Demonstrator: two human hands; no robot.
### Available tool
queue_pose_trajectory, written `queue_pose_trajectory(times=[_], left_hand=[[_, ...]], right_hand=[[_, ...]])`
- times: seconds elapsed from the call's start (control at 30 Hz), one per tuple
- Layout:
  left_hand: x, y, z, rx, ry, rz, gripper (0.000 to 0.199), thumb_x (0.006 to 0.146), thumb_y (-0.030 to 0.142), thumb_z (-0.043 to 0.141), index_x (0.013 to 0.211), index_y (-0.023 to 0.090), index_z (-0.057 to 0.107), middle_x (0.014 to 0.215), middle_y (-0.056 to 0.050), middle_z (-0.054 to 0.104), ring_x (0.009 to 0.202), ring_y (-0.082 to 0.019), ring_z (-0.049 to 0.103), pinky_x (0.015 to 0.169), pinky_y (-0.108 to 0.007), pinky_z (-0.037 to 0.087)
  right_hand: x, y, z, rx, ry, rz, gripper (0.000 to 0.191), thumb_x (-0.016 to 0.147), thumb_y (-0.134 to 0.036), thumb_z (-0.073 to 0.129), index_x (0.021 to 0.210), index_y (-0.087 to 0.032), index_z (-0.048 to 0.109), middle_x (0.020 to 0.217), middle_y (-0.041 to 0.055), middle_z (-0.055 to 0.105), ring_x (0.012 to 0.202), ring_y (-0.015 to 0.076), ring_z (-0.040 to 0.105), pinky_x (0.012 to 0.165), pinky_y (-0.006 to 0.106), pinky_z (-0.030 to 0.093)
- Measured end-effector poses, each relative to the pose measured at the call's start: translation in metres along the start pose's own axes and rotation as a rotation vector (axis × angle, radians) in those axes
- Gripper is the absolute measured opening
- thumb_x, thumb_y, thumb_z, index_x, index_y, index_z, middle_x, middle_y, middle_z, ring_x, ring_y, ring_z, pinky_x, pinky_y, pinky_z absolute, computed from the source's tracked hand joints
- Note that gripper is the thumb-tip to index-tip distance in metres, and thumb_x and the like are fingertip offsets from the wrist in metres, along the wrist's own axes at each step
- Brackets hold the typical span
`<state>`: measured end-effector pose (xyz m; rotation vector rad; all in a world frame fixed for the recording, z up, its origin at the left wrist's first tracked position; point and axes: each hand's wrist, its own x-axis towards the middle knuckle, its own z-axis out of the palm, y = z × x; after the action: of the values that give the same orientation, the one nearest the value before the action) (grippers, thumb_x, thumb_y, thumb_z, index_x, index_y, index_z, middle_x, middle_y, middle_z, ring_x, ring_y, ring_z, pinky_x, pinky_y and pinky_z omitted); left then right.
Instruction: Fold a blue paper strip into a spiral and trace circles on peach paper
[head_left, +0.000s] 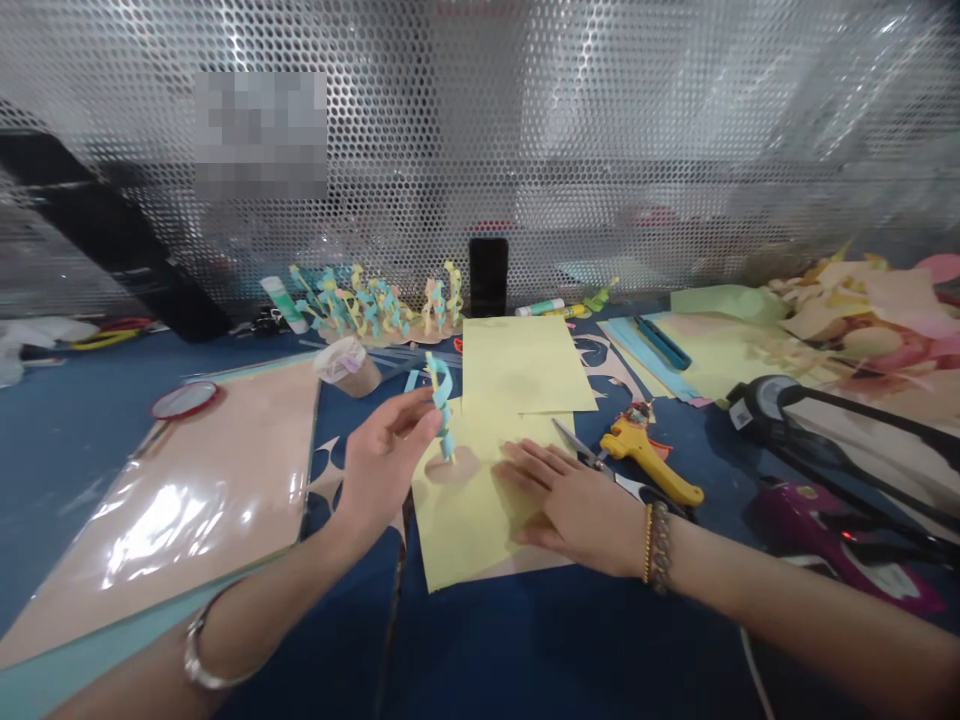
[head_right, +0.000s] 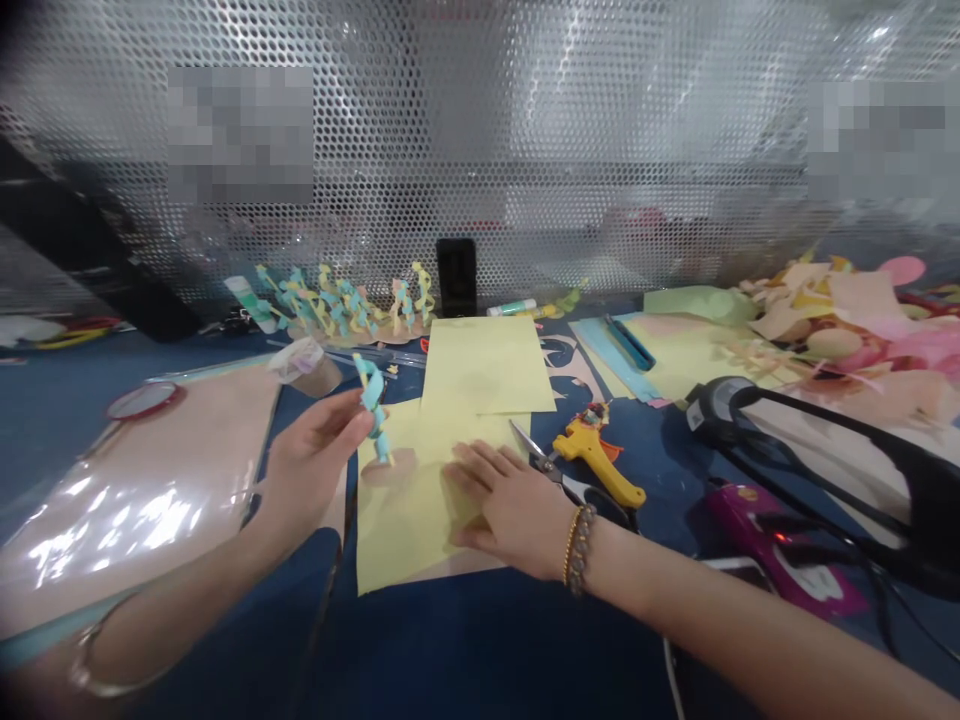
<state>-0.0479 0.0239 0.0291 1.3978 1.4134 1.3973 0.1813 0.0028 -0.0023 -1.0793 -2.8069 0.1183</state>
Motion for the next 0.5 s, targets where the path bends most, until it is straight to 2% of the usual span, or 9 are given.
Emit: queue_pose_trajectory(times=[0.17,0.23,0.33,0.4,0.43,0.5], left_hand=[[0.032,-0.010,0.040,-0.037,-0.080,0.141,0.034,0.078,0.035,0.062,0.107,0.018,0.062,0.093,-0.006,0.071,0.087,-0.019,0.067,0.081,-0.031,0.053],[0.038,-0.016,0.053,-0.021,-0.132,0.173,0.032,0.079,0.034,0.060,0.107,0.018,0.062,0.093,-0.006,0.070,0.088,-0.018,0.066,0.081,-0.029,0.052],[0.039,-0.024,0.067,0.016,-0.196,0.193,0.031,0.080,0.033,0.060,0.108,0.019,0.061,0.094,-0.006,0.070,0.087,-0.018,0.066,0.080,-0.028,0.052],[0.035,-0.027,0.071,0.039,-0.222,0.188,0.030,0.080,0.033,0.060,0.107,0.020,0.061,0.094,-0.005,0.070,0.087,-0.018,0.066,0.078,-0.029,0.052],[0.033,-0.027,0.072,0.053,-0.235,0.184,0.030,0.080,0.033,0.059,0.107,0.020,0.062,0.095,-0.006,0.070,0.087,-0.018,0.066,0.078,-0.029,0.052],[0.030,-0.024,0.068,0.082,-0.259,0.178,0.030,0.080,0.032,0.060,0.108,0.021,0.062,0.099,-0.006,0.069,0.089,-0.019,0.065,0.080,-0.031,0.052]], right_hand=[[-0.007,-0.010,0.000,-0.046,0.067,0.023,0.064,0.085,-0.048,0.053,0.132,-0.005,0.045,0.138,0.0168,0.045,0.127,0.0267,0.041,0.104,0.042,0.038],[-0.009,-0.015,-0.001,-0.072,0.080,0.025,0.055,0.086,-0.041,0.053,0.127,-0.005,0.050,0.133,0.0172,0.050,0.123,0.0273,0.045,0.102,0.042,0.041],[-0.014,-0.021,-0.006,-0.090,0.122,-0.040,0.035,0.088,-0.021,0.050,0.120,-0.007,0.055,0.127,0.0147,0.055,0.118,0.0255,0.050,0.098,0.039,0.044],[-0.019,-0.022,-0.011,-0.060,0.145,-0.064,0.029,0.086,-0.010,0.048,0.113,-0.010,0.059,0.114,0.0119,0.062,0.103,0.0227,0.058,0.086,0.034,0.050],[-0.022,-0.022,-0.014,-0.030,0.157,-0.057,0.027,0.086,-0.008,0.047,0.108,-0.012,0.061,0.102,0.0096,0.066,0.090,0.0204,0.062,0.076,0.032,0.052],[-0.028,-0.022,-0.020,0.034,0.216,-0.033,0.020,0.088,-0.011,0.045,0.095,-0.016,0.064,0.077,0.0039,0.065,0.065,0.0155,0.061,0.058,0.027,0.048]])
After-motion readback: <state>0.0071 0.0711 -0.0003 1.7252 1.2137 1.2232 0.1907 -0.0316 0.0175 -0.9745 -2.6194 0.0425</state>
